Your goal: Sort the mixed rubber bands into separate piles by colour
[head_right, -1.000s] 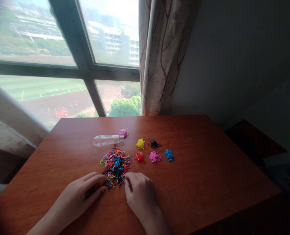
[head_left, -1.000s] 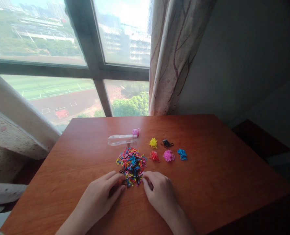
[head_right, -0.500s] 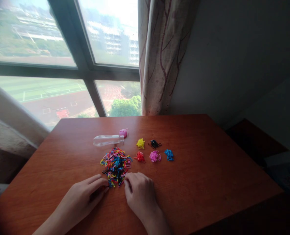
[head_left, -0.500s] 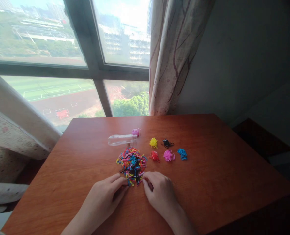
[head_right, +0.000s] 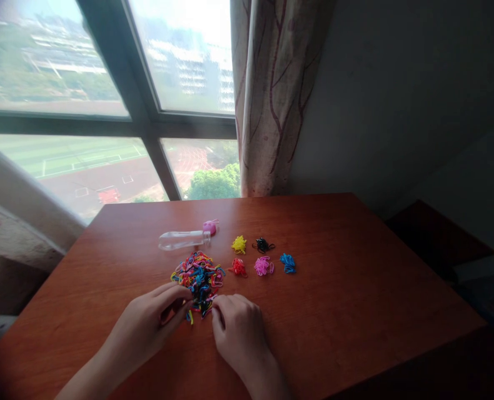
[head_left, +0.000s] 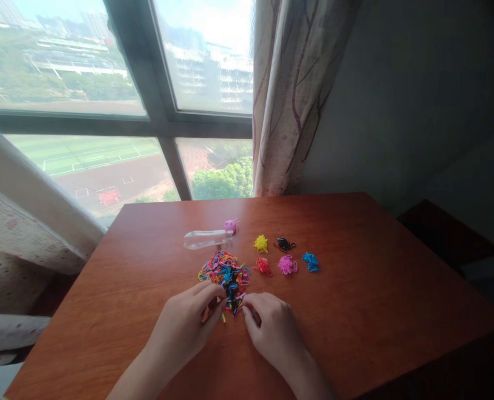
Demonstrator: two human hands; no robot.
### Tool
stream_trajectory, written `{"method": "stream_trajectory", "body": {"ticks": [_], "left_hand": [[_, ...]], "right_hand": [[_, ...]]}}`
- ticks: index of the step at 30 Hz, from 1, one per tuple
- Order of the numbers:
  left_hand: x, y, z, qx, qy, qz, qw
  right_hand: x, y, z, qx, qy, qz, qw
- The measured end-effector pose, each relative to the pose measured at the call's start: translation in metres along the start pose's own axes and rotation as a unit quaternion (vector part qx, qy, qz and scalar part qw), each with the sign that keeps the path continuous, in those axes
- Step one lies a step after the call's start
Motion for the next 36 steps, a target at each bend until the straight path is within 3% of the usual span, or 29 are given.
{"method": "stream_trajectory", "body": {"ticks": [4,7,13,19,24,28,32,36], "left_hand": [[0.023,-0.041,-0.005,-0.004,-0.065,0.008,0.998],[0.039,-0.08,0.001,-0.032,-0.087,0.01,0.996],[0.055,-0.147,0.034,-0.067,-0.099,0.012,0.993],[0.051,-0.177,0.067,-0.133,-0.124,-0.002,0.983],[0.053,-0.185,0.077,-0.153,-0.135,0.003,0.979],[0.059,-0.177,0.064,-0.128,-0.14,0.006,0.982],[0.057,-0.149,0.037,-0.088,-0.14,0.007,0.986],[0.043,-0.107,0.012,-0.071,-0.146,-0.018,0.987]], "right_hand": [[0.001,0.0,0.0,-0.012,-0.014,0.003,1.0],[0.003,0.0,0.001,-0.016,-0.006,0.015,1.0],[0.003,0.0,0.002,-0.017,-0.007,0.02,1.0],[0.003,0.001,0.001,-0.012,-0.021,0.014,1.0],[0.005,0.002,0.004,-0.017,-0.018,0.014,1.0],[0.006,0.002,0.005,-0.025,-0.015,0.019,0.999],[0.006,0.001,0.005,-0.027,-0.018,0.02,0.999],[0.006,0.001,0.005,-0.02,-0.026,0.012,0.999]]}}
Point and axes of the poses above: each hand's wrist, its own y-axis away from the middle knuckle, its own z-axis out of the palm, x = y × z, the point moved 3 cm from there along -y, towards the middle knuckle, and after that the axes turned 4 degrees about x, right-handed, at the moved point
